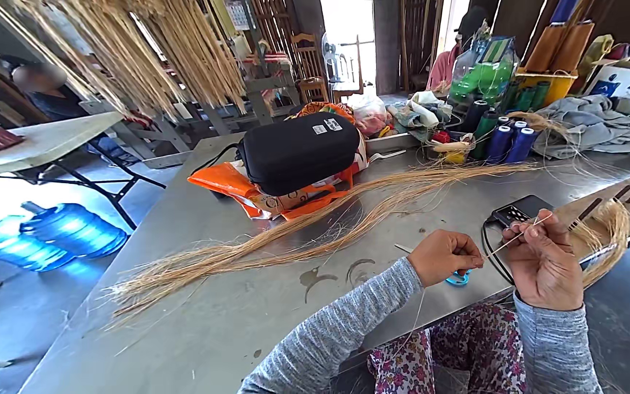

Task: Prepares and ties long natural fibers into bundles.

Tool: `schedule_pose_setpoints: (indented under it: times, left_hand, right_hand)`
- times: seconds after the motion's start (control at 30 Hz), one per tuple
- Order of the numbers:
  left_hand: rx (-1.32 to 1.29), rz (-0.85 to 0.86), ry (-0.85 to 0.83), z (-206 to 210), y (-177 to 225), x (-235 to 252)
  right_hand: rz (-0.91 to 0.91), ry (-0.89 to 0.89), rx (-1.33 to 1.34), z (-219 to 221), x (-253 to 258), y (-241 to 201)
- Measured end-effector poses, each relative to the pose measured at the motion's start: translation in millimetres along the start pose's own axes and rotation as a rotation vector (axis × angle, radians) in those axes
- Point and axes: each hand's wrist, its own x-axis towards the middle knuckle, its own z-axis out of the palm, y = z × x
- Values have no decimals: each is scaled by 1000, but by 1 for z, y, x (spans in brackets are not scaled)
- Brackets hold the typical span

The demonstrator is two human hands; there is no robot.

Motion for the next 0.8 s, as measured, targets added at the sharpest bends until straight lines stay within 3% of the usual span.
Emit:
schedule_pose_setpoints:
  times: [0.2,0.4,0.67,0.73,0.8]
  left_hand:
    - [-54,-17,-28,0,-9,2]
    - [7,-125,-81,-1,-16,0]
    - [143,-261,-125,2,-25,5]
    - [159,-275,-202,8,-26,4]
    - [171,-260,-316,15,-31,3]
  right_hand:
    - [10,-15,6,-14,8,-19]
    - [-105,111,-323,-84,34,-111]
    - [-274,789,-865,-257,50,-274]
    - [-338,938,-1014,-273,46,-298]
    - [-360,941,-1149,-265,44,-297]
